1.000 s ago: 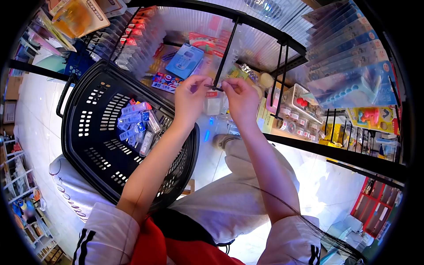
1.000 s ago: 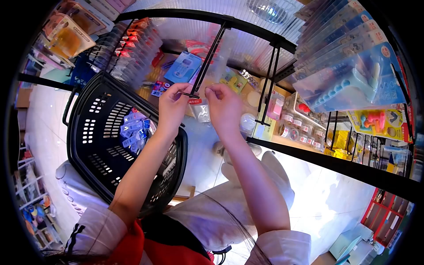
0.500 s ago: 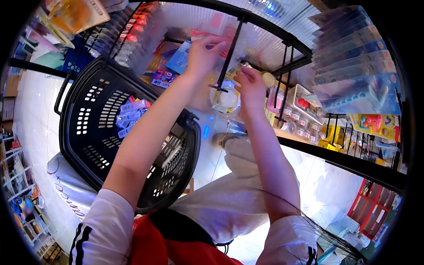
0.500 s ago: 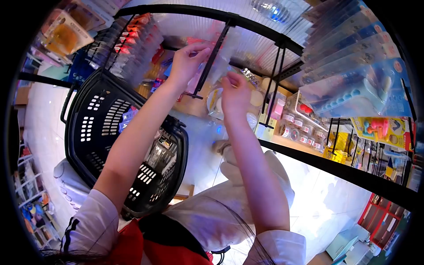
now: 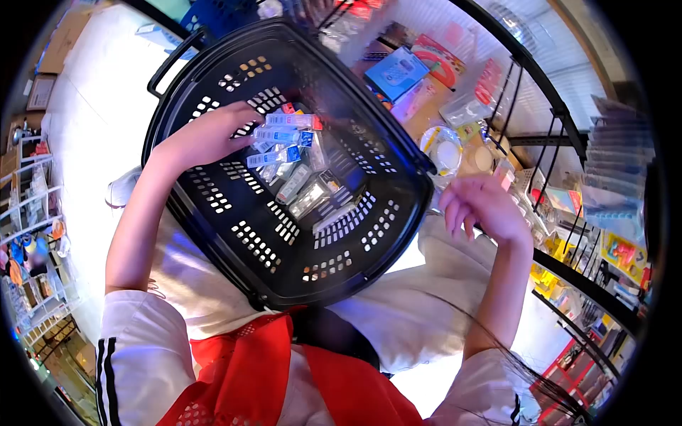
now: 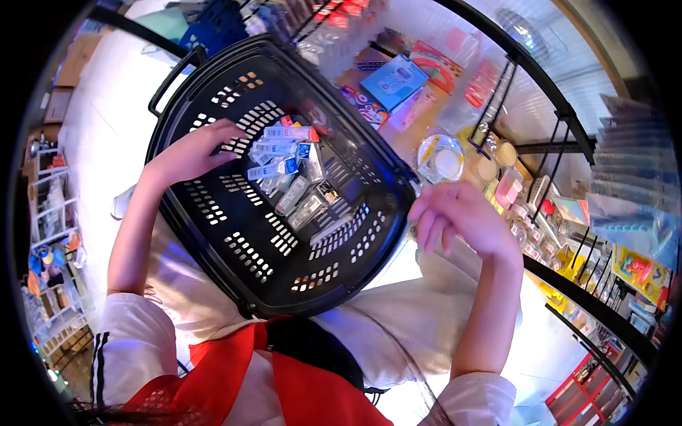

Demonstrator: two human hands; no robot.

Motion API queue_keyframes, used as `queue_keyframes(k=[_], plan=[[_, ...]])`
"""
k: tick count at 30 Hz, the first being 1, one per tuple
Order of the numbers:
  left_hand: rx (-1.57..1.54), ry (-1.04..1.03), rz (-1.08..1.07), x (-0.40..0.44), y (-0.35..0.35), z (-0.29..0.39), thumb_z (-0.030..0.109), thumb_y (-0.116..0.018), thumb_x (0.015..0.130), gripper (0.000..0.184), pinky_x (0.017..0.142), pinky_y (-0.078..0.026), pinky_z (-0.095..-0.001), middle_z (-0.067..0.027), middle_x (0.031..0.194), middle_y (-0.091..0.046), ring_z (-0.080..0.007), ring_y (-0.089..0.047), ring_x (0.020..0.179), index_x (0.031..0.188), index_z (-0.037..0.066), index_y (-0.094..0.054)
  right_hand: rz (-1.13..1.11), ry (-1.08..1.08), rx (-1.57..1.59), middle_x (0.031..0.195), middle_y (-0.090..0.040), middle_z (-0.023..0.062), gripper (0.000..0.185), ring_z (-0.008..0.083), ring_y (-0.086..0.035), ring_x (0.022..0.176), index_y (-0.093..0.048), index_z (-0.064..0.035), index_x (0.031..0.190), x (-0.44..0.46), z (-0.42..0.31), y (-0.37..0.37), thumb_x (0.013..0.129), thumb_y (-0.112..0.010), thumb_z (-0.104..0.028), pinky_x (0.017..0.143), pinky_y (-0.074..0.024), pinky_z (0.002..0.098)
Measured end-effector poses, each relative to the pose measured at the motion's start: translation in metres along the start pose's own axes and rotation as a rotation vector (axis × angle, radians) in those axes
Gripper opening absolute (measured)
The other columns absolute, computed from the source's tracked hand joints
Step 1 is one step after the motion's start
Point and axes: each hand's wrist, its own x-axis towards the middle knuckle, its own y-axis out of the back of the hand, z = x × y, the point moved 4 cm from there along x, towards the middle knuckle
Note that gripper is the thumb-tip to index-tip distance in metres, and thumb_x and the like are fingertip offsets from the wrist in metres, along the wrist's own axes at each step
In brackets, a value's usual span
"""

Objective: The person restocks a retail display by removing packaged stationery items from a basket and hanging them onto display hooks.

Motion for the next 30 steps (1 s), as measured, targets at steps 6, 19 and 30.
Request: queue_keyframes(k=[6,19,30], plan=[[0.295,0.123,-0.162,0.007,-0.008,-0.061,0.023,-0.055,0.079,0.034,0.082,-0.044,-0.0368,-0.0098,0.108,-0.051,-0.0266,-0.052,0.1,0.11,0.008,-0.052,-0.225,0.013,-0.207,0.078,-0.06,0.0084,0.027,0.0134,-0.061,0.064,-0.056,0.0004,0.088,0.127,0.023,-0.118,0.086,-0.048,-0.025,0.051,-0.048,0.0231],[0.128,0.08,0.112,-0.01,0.054,-0.087,0.018,-0.054,0.08,0.033,0.083,-0.041,-0.0357,-0.0143,0.105,-0.053,-0.0312,-0.052,0.095,0.107,0.0,-0.052,0.396,0.125,-1.17,0.123,-0.041,0.0063,0.031,0.026,-0.034,0.118,-0.044,-0.0061,0.11,0.382,0.131,-0.258,0.08,-0.037,-0.01,0.089,-0.0295,0.0504],[0.166,0.047,0.094,-0.007,0.049,-0.078,0.019,-0.054,0.079,0.033,0.083,-0.042,-0.036,-0.0146,0.104,-0.053,-0.0315,-0.052,0.095,0.107,0.0,-0.051,1.02,0.4,-0.123,0.083,-0.054,0.0156,0.039,0.031,-0.053,0.069,-0.046,0.0035,0.106,0.329,0.123,-0.155,0.072,-0.059,-0.009,0.064,-0.0436,0.0353]])
